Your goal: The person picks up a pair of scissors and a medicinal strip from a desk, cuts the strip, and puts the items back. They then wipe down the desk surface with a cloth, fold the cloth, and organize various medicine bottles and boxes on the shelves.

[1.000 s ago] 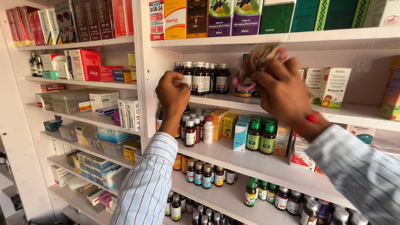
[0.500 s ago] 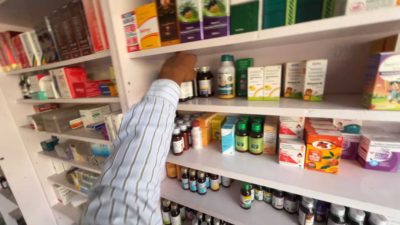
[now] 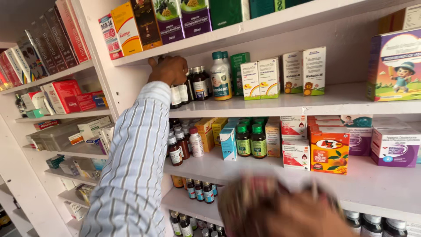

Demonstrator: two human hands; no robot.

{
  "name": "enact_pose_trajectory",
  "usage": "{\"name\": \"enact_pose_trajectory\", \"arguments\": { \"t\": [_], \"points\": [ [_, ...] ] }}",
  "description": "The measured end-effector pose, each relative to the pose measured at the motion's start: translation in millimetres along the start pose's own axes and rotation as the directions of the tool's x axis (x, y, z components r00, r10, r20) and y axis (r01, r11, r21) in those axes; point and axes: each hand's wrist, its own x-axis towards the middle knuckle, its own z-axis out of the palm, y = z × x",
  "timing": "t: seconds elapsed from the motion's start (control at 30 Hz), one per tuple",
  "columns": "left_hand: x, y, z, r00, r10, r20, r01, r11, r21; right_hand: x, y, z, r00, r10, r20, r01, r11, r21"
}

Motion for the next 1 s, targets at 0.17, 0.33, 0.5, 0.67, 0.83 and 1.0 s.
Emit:
{"name": "enact_pose_trajectory", "arguments": {
  "t": [0.17, 0.33, 0.5, 0.67, 0.83, 1.0],
  "points": [
    [-5, 2, 7, 0.991, -0.003, -0.135, 0.002, 1.000, -0.007, 56, 64, -36, 0.920, -0.248, -0.303, 0.071, 0.867, -0.493],
    [-7, 3, 12, 0.973, 0.016, -0.231, -0.004, 0.998, 0.055, 118, 112, -35, 0.923, 0.341, 0.176, -0.109, 0.672, -0.732],
    [-2, 5, 6, 0.981, -0.028, -0.194, 0.035, 0.999, 0.034, 106, 121, -11, 0.936, 0.346, 0.070, -0.206, 0.696, -0.688],
    [4, 6, 0, 0.991, -0.081, -0.111, 0.072, 0.994, -0.079, 79, 133, -5, 0.964, 0.219, -0.151, -0.266, 0.811, -0.522],
    [-4, 1, 11, 0.965, -0.089, -0.246, 0.076, 0.995, -0.060, 74, 137, -5, 0.950, 0.247, -0.193, -0.309, 0.836, -0.453],
    [-1, -1, 21, 0.934, -0.052, -0.353, 0.049, 0.999, -0.018, 73, 137, -3, 0.941, 0.253, -0.224, -0.328, 0.845, -0.423]
  ]
}}
